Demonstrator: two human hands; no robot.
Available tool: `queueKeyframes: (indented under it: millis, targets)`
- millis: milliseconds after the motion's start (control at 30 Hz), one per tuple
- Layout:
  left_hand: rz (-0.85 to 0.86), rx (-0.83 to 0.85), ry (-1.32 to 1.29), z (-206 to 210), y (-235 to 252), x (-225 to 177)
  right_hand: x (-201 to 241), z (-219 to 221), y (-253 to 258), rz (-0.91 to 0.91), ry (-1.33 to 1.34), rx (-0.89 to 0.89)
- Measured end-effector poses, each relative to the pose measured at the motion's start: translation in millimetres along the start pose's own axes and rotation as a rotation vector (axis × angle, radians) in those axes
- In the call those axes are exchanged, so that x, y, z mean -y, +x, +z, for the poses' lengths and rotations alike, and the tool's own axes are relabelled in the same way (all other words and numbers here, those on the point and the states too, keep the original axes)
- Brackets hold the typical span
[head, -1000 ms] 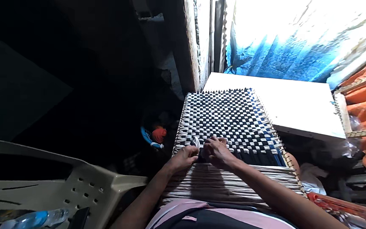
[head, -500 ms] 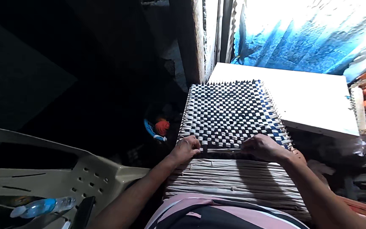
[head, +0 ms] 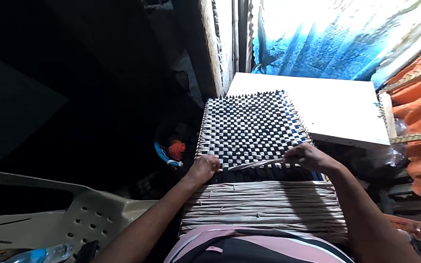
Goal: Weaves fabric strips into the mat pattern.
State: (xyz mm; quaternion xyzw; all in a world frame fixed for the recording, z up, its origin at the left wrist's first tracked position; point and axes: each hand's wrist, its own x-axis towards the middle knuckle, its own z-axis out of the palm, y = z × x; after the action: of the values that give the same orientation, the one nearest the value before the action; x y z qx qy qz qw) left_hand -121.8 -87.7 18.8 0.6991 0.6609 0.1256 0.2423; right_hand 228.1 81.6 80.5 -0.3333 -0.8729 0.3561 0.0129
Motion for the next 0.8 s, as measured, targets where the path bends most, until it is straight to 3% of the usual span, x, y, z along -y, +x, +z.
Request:
queueKeyframes:
  millis: [67,200,300,367,533,667,800]
  targets:
    - [-0.032,0.043,0.013,-9.1,4.7,-11.8,3.2,-10.1,-8.4,-0.070,-0.005,-0.071]
    - [0.019,0.187,-0.202,-29.1,17.2,-19.4,24.7,-28.5,-24.8,-0.350,-0.034,-0.222]
    - [0.053,0.229,-0.157,-26.7,22.7,-21.9,37.0,-29.7,-31.2,-0.457,-0.061,-0.287]
    - [0.097,0.174,-0.162,-17.2,25.8,-19.0,41.0,-24.6,-37.8,-0.401,-0.083,-0.246]
    - [0.256,0.120,-0.151,-4.8,27.8,-23.9,43.2,-17.2,-63.8,-0.195,-0.064,0.093]
    - [0.257,0.180,-0.213,-11.2,31.1,-20.2,33.3,-13.9,-67.5,-0.132,-0.109,0.007]
    - [0.203,-0.045,-0.141,-25.8,28.3,-5.8,9.0,-12.6,-46.5,-0.101,-0.174,-0.220]
